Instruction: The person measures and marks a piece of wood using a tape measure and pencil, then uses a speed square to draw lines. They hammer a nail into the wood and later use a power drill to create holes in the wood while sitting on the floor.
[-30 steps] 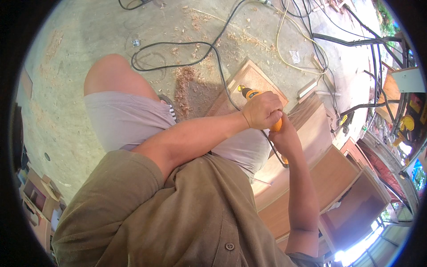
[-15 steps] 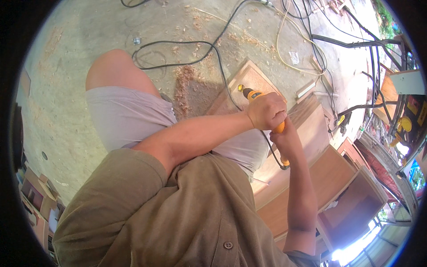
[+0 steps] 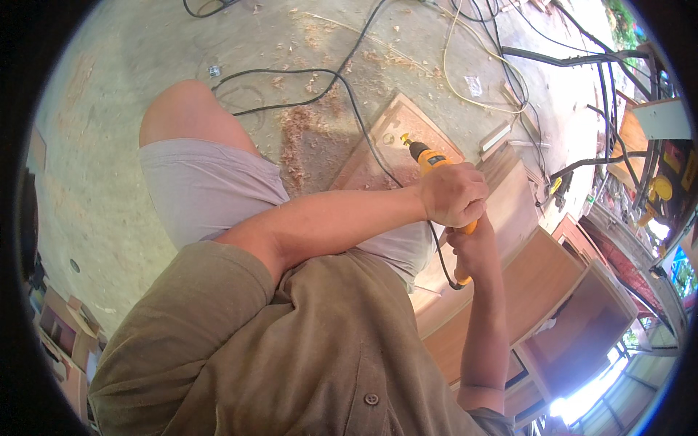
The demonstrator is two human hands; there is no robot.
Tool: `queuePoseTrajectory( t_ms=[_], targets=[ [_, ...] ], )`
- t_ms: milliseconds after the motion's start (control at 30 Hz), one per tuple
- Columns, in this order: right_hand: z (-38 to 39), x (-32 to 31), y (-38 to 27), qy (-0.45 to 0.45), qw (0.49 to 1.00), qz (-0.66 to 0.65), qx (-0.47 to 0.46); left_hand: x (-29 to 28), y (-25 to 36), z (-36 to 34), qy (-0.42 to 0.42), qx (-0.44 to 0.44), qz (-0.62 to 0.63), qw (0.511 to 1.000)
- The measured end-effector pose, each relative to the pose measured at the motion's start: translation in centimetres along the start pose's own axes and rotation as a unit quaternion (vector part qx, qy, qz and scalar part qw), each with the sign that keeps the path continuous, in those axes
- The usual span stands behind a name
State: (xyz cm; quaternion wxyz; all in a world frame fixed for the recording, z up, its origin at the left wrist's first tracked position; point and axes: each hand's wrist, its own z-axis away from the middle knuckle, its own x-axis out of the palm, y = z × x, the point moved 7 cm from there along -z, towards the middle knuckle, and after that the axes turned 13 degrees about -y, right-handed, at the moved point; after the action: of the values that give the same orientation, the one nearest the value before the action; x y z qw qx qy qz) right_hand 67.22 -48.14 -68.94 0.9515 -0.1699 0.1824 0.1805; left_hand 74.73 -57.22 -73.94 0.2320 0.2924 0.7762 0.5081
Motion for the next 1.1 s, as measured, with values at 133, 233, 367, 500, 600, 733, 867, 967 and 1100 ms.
queuePoseTrajectory(
  t_ms=[133,233,367,500,600,733,867,967,1100],
  targets=[
    [-0.4,0.5,0.6,-0.004,1.000,-0.017,0.002,0.2,-0.5,0.4,-0.002,-0.011,0.003,1.000],
    [-0.9,0.9,0.4,-0.019,1.000,-0.021,-0.007,0.0,-1.1,0.9,0.000,-0.029,0.002,1.000],
    [-1.8,1.4,0.0,-0.042,0.999,-0.014,-0.018,-0.3,-2.0,1.2,0.002,-0.046,0.000,0.999],
    [-2.5,1.6,-0.2,-0.045,0.999,-0.004,-0.022,-0.6,-2.7,1.5,0.014,-0.057,0.006,0.998],
    [-3.0,1.8,-0.4,-0.053,0.998,-0.006,-0.022,-0.8,-3.3,1.6,0.017,-0.057,0.001,0.998],
    [-3.5,2.0,-0.7,-0.057,0.998,-0.006,-0.011,-1.2,-3.9,1.8,0.018,-0.060,-0.003,0.998],
    [-3.6,2.1,-1.3,-0.056,0.998,0.005,-0.014,-1.6,-4.2,1.9,0.021,-0.064,0.001,0.998],
    [-3.7,2.1,-1.5,-0.055,0.998,0.013,-0.008,-1.6,-4.3,2.0,0.015,-0.064,0.010,0.998],
    [-3.8,2.2,-1.7,-0.057,0.998,0.024,-0.015,-1.6,-4.6,2.1,0.008,-0.075,0.015,0.997]
  ],
)
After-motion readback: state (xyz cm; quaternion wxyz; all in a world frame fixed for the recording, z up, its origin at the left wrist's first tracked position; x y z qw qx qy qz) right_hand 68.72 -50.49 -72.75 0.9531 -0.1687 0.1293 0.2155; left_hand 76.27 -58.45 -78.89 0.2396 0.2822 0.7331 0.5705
